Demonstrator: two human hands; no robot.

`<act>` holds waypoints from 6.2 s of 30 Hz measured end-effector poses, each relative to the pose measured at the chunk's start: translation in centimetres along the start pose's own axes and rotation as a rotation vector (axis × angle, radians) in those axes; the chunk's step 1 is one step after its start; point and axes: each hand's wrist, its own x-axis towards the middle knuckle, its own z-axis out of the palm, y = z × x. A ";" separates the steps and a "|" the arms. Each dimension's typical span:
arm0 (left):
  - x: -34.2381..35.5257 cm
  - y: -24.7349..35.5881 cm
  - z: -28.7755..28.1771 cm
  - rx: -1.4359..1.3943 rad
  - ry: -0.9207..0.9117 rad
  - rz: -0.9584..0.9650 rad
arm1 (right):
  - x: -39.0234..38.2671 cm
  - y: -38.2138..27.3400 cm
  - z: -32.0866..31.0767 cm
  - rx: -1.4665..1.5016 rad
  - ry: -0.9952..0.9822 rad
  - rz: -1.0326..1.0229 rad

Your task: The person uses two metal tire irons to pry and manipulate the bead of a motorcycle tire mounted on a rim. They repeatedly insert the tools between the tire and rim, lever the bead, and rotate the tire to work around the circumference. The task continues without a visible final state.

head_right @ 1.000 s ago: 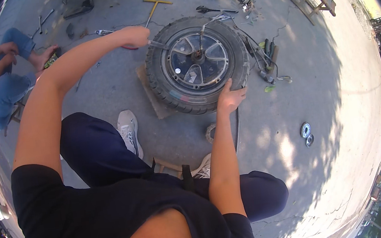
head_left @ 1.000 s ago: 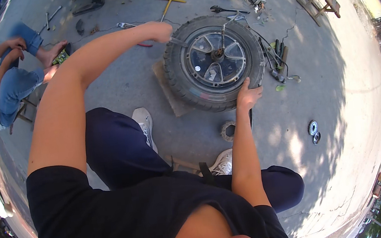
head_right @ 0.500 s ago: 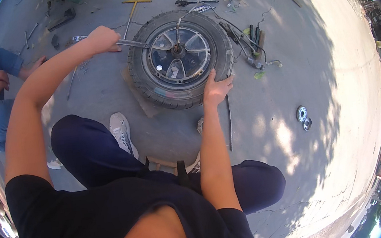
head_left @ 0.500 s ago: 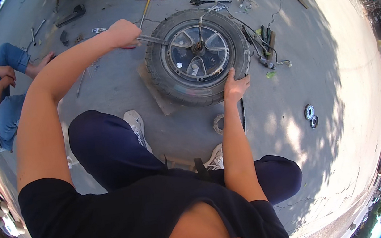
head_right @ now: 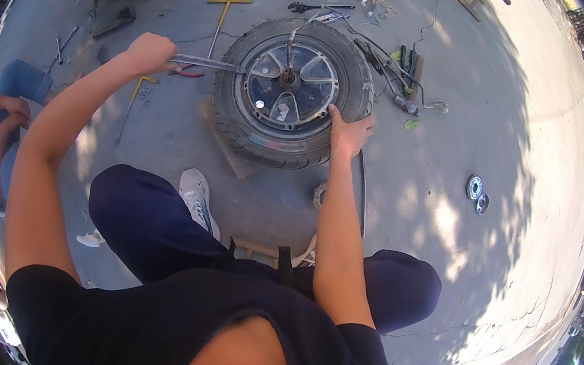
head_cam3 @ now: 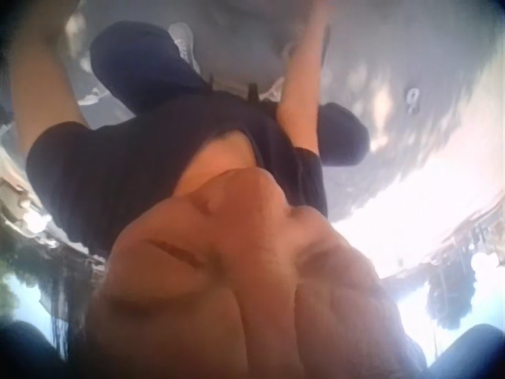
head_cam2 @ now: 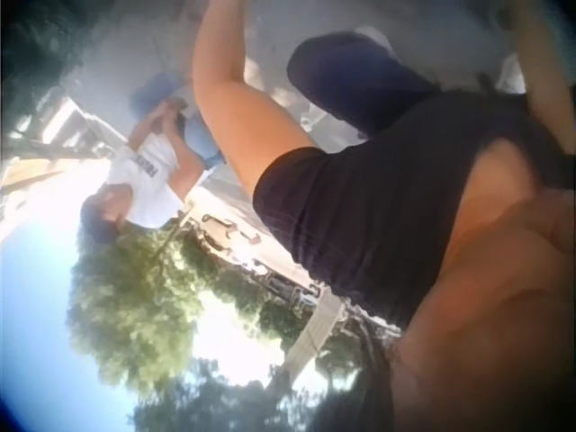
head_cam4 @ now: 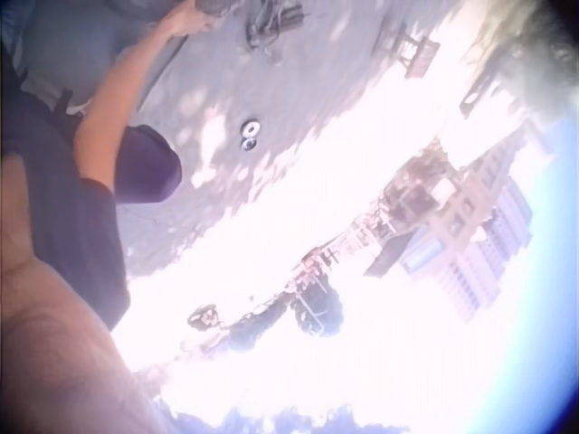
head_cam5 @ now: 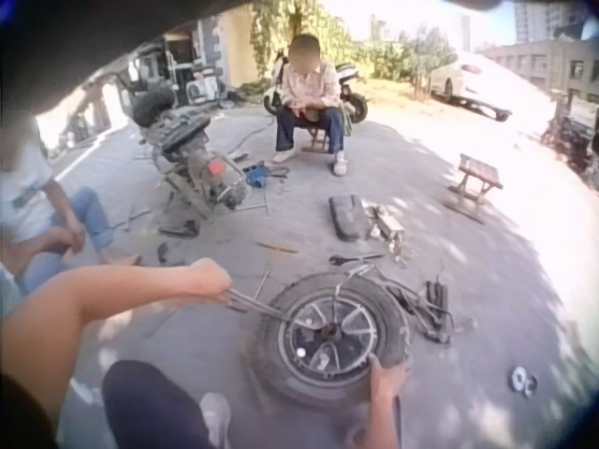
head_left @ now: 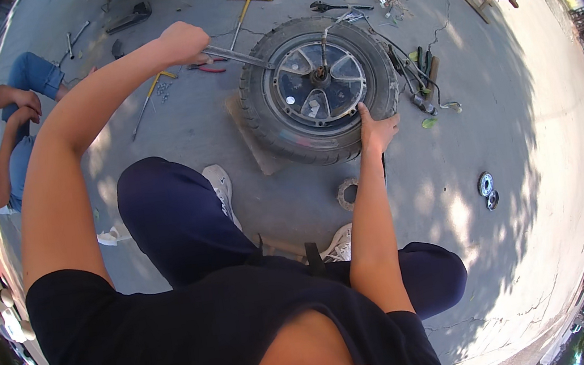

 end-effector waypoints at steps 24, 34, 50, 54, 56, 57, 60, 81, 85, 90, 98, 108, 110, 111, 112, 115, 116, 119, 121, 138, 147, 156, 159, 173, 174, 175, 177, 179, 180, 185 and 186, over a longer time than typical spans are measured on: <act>-0.3 -1.2 2.9 0.085 0.221 0.025 | -0.2 0.4 0.6 0.032 0.080 -0.075; 0.4 -2.7 5.2 -0.014 0.200 0.009 | -0.1 0.1 0.5 0.043 0.066 -0.054; -0.3 -2.1 8.0 -0.047 0.283 -0.015 | 0.0 0.5 0.7 0.085 0.054 -0.053; 0.8 -1.8 3.7 0.040 0.305 0.021 | 0.1 0.6 0.4 0.075 0.072 -0.058; 0.7 -2.0 2.3 0.066 0.301 0.051 | 0.0 0.5 0.7 0.073 0.064 -0.058; 0.7 -2.0 1.9 0.079 0.300 0.068 | 0.0 0.5 0.7 0.067 0.064 -0.057; 0.8 -2.7 1.8 0.090 0.302 0.101 | -0.1 0.3 0.9 0.074 0.052 -0.057; 2.1 -3.7 4.8 0.040 0.286 0.095 | 0.2 0.5 0.9 0.077 0.050 -0.055; 2.9 -3.7 3.1 0.027 0.218 0.108 | 0.0 0.4 0.8 0.064 0.043 -0.035; 2.2 -2.7 4.0 -0.040 0.195 0.016 | 0.3 0.5 0.9 0.057 0.047 -0.053; 0.1 -1.2 11.1 -0.229 0.274 -0.120 | 0.2 0.6 0.7 0.089 0.044 -0.095; 0.4 0.3 14.2 -0.269 0.275 -0.169 | 0.2 0.3 0.4 0.057 0.052 -0.066; 0.4 0.3 14.2 -0.283 0.267 -0.166 | 0.5 0.7 0.5 0.056 0.074 -0.112; 0.4 0.5 14.2 -0.290 0.263 -0.165 | 0.5 1.0 0.6 0.056 0.070 -0.095; 0.2 0.5 14.6 -0.277 0.274 -0.176 | 0.3 0.6 0.5 0.061 0.064 -0.083; -0.1 0.5 14.8 -0.264 0.271 -0.192 | -0.4 -0.7 0.2 0.035 0.027 -0.036; -0.2 0.4 14.1 -0.277 0.247 -0.185 | -0.5 -1.1 0.0 0.023 0.013 -0.019; -0.5 0.1 11.9 -0.308 0.210 -0.162 | -0.3 -0.3 0.4 0.033 0.028 -0.035; -0.6 0.2 10.8 -0.327 0.181 -0.152 | 0.1 0.2 0.3 0.040 0.036 -0.082; -1.7 1.8 11.4 -0.352 0.247 -0.196 | 0.0 26.6 -4.7 -0.653 -0.391 0.034; -1.9 1.6 11.2 -0.318 0.229 -0.193 | 0.7 27.2 -6.0 -0.468 -0.403 -0.181; -1.7 2.6 10.9 -0.372 0.251 -0.212 | 4.2 11.7 -18.1 0.354 -0.523 0.066; -1.1 2.4 11.5 -0.358 0.221 -0.222 | 0.9 7.8 -19.3 0.630 -0.502 0.052; -1.1 2.1 11.5 -0.285 0.244 -0.190 | -2.4 3.0 -17.2 -0.386 -0.512 -0.545; -1.1 2.2 11.3 -0.285 0.240 -0.192 | -1.9 2.7 -16.8 -0.406 -0.521 -0.557; -1.1 2.1 11.3 -0.285 0.237 -0.195 | -1.4 2.3 -16.5 -0.423 -0.525 -0.593; -1.1 1.8 12.2 -0.290 0.297 -0.186 | -0.3 1.4 -15.9 -0.457 -0.531 -0.662; -1.1 1.7 12.2 -0.293 0.306 -0.183 | 0.2 -0.3 -15.6 -0.601 -0.554 -0.646; -1.1 1.6 12.2 -0.293 0.287 -0.186 | 0.4 -1.1 -15.5 -0.673 -0.565 -0.636; -1.0 1.4 12.4 -0.295 0.238 -0.207 | 0.7 -2.1 -15.4 -0.754 -0.550 -0.713; -0.8 1.4 12.4 -0.293 0.256 -0.197 | 1.1 -1.3 -15.6 -0.731 -0.534 -0.730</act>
